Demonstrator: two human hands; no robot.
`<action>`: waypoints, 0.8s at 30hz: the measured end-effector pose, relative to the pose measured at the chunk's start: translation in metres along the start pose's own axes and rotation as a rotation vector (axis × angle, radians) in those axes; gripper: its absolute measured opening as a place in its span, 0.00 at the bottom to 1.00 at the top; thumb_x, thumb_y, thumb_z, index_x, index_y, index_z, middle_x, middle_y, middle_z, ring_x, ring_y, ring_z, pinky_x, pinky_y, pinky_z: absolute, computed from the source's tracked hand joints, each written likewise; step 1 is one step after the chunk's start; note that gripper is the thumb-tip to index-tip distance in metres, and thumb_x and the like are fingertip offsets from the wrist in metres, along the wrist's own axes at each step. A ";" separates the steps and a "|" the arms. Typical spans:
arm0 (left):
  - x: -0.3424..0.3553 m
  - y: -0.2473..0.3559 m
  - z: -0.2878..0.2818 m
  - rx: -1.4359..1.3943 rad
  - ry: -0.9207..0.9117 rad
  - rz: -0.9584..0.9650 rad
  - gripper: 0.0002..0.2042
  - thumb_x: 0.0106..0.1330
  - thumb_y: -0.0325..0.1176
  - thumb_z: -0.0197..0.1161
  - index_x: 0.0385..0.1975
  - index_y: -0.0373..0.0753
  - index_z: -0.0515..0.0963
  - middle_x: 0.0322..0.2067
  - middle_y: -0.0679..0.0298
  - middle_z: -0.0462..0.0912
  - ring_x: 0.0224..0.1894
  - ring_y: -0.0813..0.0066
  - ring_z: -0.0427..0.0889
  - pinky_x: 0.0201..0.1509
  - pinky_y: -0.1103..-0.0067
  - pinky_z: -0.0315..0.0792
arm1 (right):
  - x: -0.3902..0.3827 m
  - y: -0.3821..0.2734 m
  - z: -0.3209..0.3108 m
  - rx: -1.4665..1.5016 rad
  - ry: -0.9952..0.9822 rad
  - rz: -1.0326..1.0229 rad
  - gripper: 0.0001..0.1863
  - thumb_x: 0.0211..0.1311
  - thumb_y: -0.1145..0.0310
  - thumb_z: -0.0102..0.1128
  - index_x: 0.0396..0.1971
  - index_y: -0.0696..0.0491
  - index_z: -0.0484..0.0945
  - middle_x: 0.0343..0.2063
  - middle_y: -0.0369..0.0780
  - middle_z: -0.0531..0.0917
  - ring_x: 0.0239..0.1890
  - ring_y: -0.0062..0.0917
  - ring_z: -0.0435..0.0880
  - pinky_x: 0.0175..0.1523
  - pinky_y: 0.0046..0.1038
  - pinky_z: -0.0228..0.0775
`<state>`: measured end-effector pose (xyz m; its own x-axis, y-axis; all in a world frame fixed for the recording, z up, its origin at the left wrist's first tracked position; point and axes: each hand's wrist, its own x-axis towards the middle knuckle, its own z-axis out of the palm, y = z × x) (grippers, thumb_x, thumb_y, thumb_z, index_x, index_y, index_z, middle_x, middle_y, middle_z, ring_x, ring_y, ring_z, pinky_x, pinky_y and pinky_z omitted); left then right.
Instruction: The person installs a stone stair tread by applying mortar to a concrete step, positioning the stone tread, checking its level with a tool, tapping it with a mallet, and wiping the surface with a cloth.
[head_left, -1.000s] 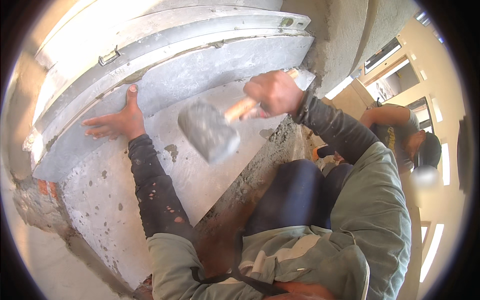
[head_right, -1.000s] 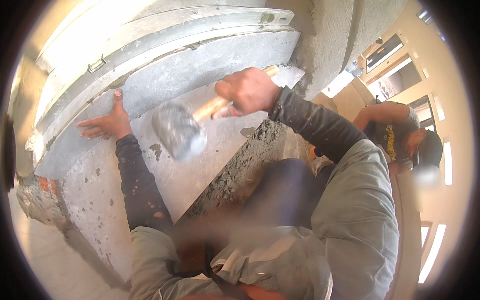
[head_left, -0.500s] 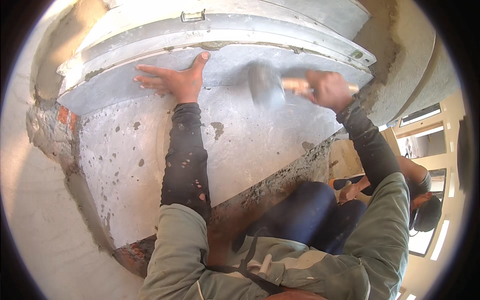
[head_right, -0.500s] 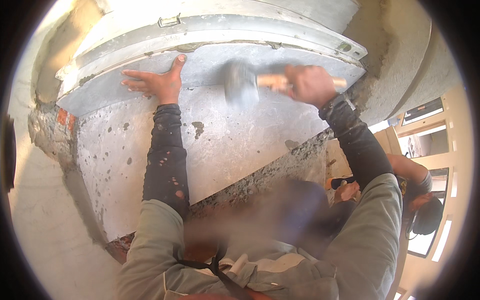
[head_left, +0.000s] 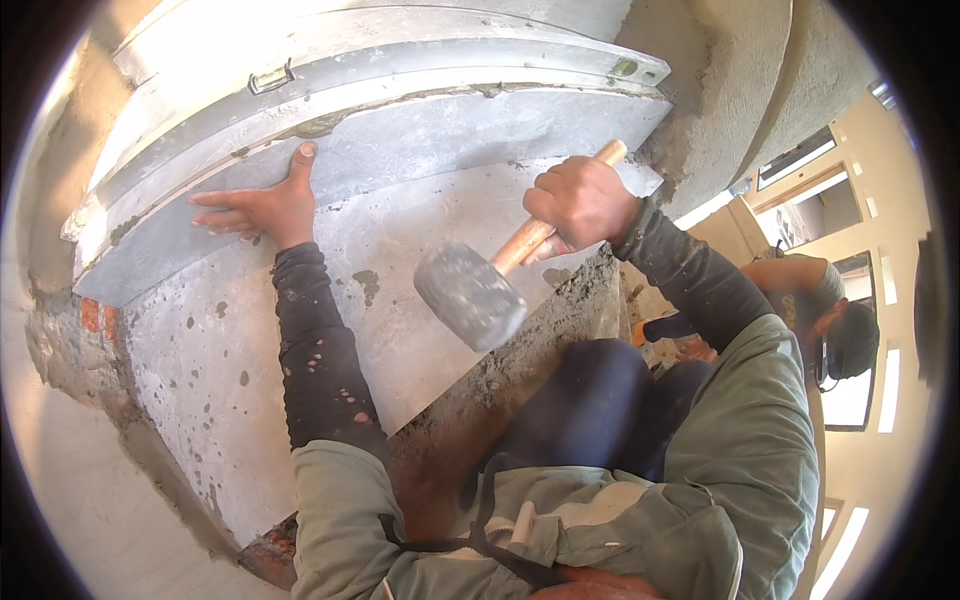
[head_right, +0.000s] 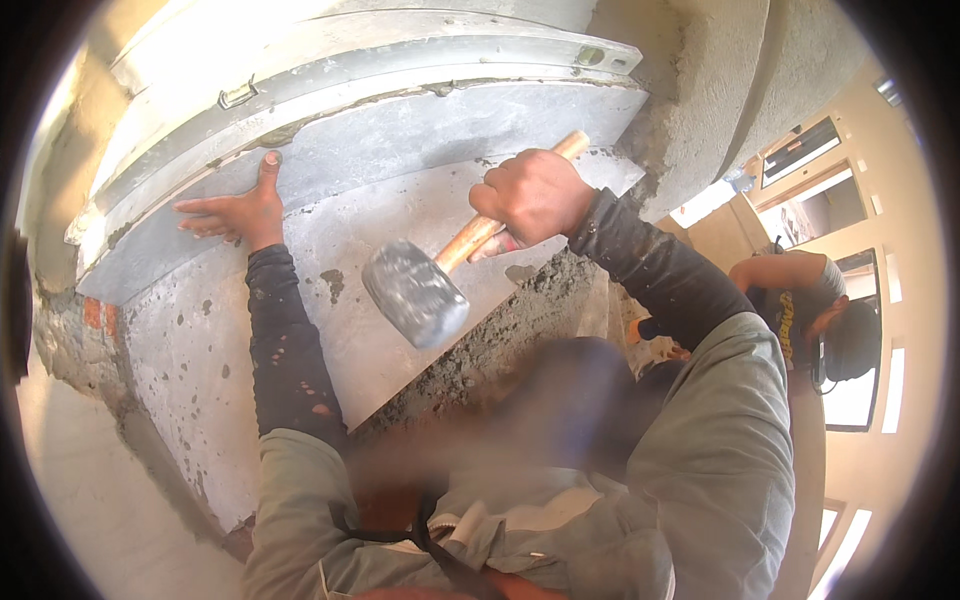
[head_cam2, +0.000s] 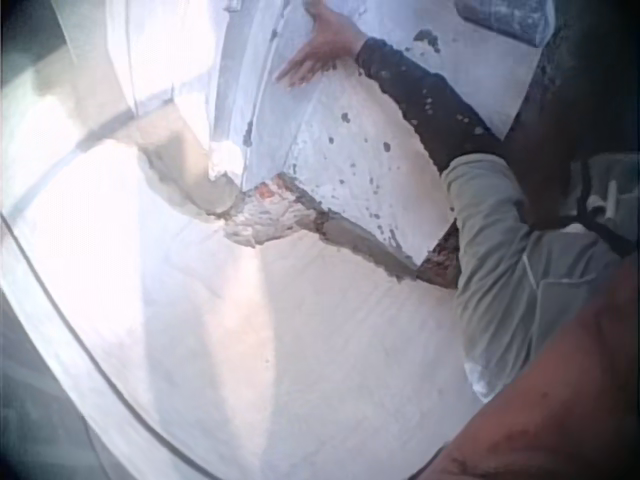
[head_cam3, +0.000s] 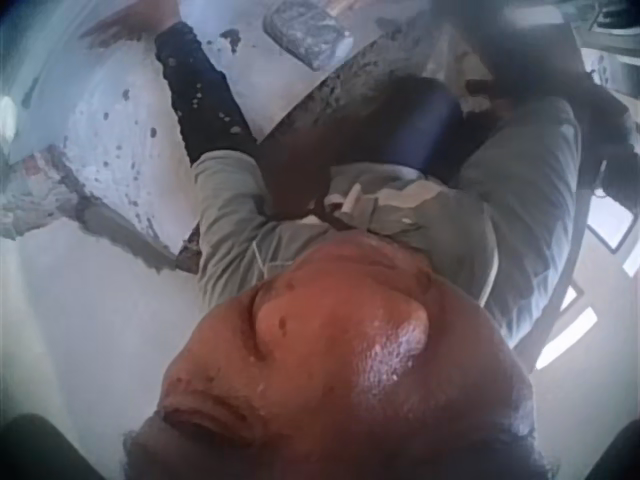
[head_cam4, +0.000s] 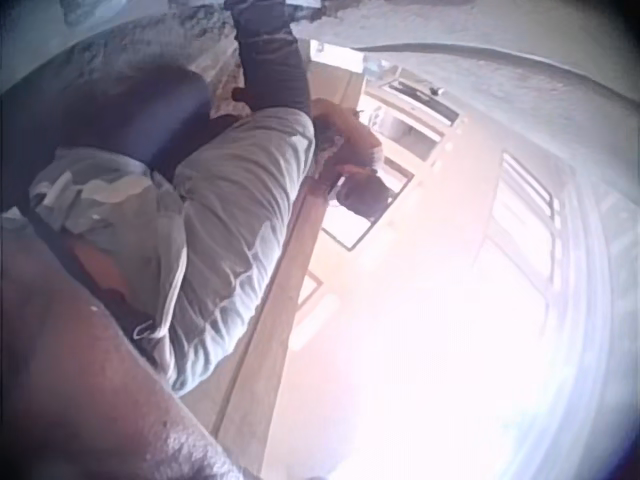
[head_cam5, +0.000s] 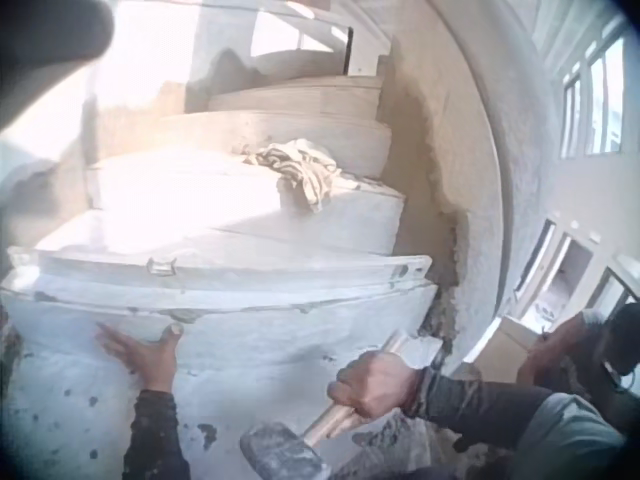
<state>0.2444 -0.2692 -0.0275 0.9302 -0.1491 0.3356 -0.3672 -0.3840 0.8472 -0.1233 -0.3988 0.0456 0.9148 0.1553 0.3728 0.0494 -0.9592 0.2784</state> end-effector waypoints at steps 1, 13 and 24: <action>-0.002 0.005 0.002 -0.013 -0.009 0.001 0.85 0.31 0.66 0.84 0.73 0.36 0.15 0.72 0.30 0.16 0.75 0.25 0.18 0.69 0.29 0.34 | -0.007 0.010 0.002 -0.022 0.017 -0.045 0.34 0.67 0.28 0.46 0.22 0.47 0.72 0.11 0.35 0.70 0.09 0.26 0.71 0.18 0.33 0.71; 0.000 -0.009 0.016 0.026 0.015 0.045 0.85 0.33 0.70 0.82 0.72 0.32 0.16 0.70 0.24 0.19 0.73 0.17 0.23 0.68 0.30 0.37 | -0.048 0.054 0.007 -0.105 -0.193 0.521 0.36 0.63 0.27 0.51 0.22 0.50 0.73 0.13 0.37 0.75 0.14 0.31 0.78 0.20 0.37 0.72; 0.003 -0.017 0.013 0.001 0.093 0.130 0.84 0.34 0.72 0.80 0.73 0.28 0.20 0.69 0.19 0.21 0.74 0.20 0.23 0.71 0.34 0.34 | -0.044 0.026 -0.009 -0.014 -0.104 0.301 0.35 0.62 0.28 0.53 0.24 0.51 0.76 0.14 0.41 0.77 0.16 0.41 0.79 0.24 0.41 0.73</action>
<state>0.2535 -0.2753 -0.0463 0.8705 -0.1125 0.4791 -0.4844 -0.3678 0.7938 -0.1659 -0.4288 0.0440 0.9237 -0.1606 0.3479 -0.2346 -0.9549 0.1820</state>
